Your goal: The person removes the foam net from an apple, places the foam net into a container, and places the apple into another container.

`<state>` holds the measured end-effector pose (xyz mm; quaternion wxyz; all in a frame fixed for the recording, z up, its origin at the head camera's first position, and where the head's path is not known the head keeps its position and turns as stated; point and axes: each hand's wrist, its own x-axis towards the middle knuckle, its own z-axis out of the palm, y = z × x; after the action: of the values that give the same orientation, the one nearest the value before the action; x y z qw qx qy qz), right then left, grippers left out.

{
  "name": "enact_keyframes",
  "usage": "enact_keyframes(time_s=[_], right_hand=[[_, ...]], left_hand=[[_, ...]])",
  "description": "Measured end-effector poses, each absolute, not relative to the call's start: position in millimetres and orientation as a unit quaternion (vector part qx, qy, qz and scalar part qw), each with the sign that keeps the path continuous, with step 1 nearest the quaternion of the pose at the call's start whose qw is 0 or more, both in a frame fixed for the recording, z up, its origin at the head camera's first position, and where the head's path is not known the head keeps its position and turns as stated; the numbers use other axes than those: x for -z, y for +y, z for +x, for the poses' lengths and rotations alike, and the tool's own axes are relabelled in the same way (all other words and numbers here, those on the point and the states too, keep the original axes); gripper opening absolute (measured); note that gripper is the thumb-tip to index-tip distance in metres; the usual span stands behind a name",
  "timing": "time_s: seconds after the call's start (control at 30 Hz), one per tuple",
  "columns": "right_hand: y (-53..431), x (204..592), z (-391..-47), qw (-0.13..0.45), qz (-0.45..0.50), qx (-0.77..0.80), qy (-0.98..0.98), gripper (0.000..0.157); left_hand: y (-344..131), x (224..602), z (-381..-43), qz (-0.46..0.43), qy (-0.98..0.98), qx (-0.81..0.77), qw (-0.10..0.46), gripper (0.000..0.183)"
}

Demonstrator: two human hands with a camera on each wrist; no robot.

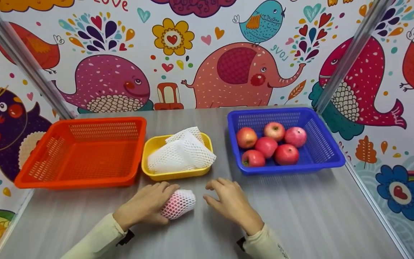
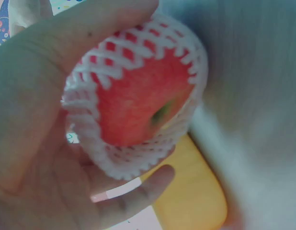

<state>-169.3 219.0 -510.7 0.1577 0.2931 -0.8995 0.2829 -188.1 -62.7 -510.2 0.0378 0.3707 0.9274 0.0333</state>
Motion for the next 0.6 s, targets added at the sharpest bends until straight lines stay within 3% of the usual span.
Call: enact_keyframes(time_s=[0.37, 0.6], right_hand=[[211, 512, -169, 0.17, 0.326, -0.299, -0.88, 0.018], [200, 514, -169, 0.195, 0.393, -0.335, -0.834, 0.026]], left_hand=[[-66, 494, -187, 0.394, 0.917, -0.062, -0.012, 0.088], [-65, 487, -184, 0.407, 0.91, -0.075, -0.039, 0.087]])
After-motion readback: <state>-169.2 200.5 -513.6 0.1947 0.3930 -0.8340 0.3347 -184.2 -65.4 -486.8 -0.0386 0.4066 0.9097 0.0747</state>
